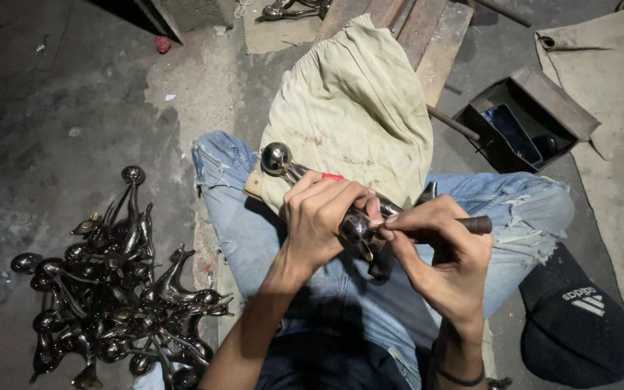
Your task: The person sits on the floor and uses a small tool to polish and smooth the surface of a metal decorative object. They rotate the object to access different areas and continue the process on multiple similar items.
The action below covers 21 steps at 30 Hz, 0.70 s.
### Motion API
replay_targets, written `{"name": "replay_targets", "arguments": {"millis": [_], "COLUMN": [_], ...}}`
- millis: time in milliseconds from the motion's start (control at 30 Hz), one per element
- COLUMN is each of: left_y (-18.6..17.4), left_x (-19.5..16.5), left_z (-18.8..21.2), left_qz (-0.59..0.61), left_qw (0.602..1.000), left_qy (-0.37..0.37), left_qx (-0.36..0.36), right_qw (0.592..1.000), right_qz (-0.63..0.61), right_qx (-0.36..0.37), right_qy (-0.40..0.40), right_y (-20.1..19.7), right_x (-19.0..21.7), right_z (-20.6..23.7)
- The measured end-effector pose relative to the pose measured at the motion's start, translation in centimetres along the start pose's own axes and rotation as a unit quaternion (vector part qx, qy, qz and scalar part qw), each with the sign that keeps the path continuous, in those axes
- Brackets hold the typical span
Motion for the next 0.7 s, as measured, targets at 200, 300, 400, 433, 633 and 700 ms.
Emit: {"name": "replay_targets", "arguments": {"millis": [200, 300, 400, 433, 633, 700], "left_y": [0.0, -0.1, -0.1, 0.0, 0.2, 0.0], "left_x": [0.0, -0.1, 0.0, 0.0, 0.1, 0.0], "left_z": [0.0, 0.0, 0.0, 0.0, 0.0, 0.0], "left_qz": [0.0, -0.001, 0.002, 0.0, 0.001, -0.002], "left_qw": [1.0, 1.0, 1.0, 1.0, 1.0, 1.0], "left_qy": [0.001, 0.005, 0.0, 0.001, -0.007, 0.0], "left_qx": [0.007, 0.011, 0.001, 0.001, 0.003, -0.001], "right_qw": [1.0, 1.0, 1.0, 1.0, 0.999, 0.998], "right_qz": [0.024, 0.017, 0.021, 0.017, 0.007, -0.007], "right_qx": [0.005, 0.009, -0.014, -0.013, -0.036, -0.057], "right_qy": [-0.016, -0.015, 0.003, -0.001, -0.01, 0.005], "right_y": [0.0, 0.0, -0.1, -0.1, 0.1, 0.3], "right_x": [0.3, 0.3, -0.1, -0.2, -0.2, -0.3], "right_z": [-0.4, -0.3, 0.0, 0.0, 0.9, 1.4]}}
Point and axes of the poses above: each hand's wrist, its own z-axis away from the middle knuckle, its own y-axis out of the palm, x = y × z, the point moved 6 cm from there along -z, towards the middle knuckle, and after that the axes turned 2 degrees about -y, right-handed, at the moved point
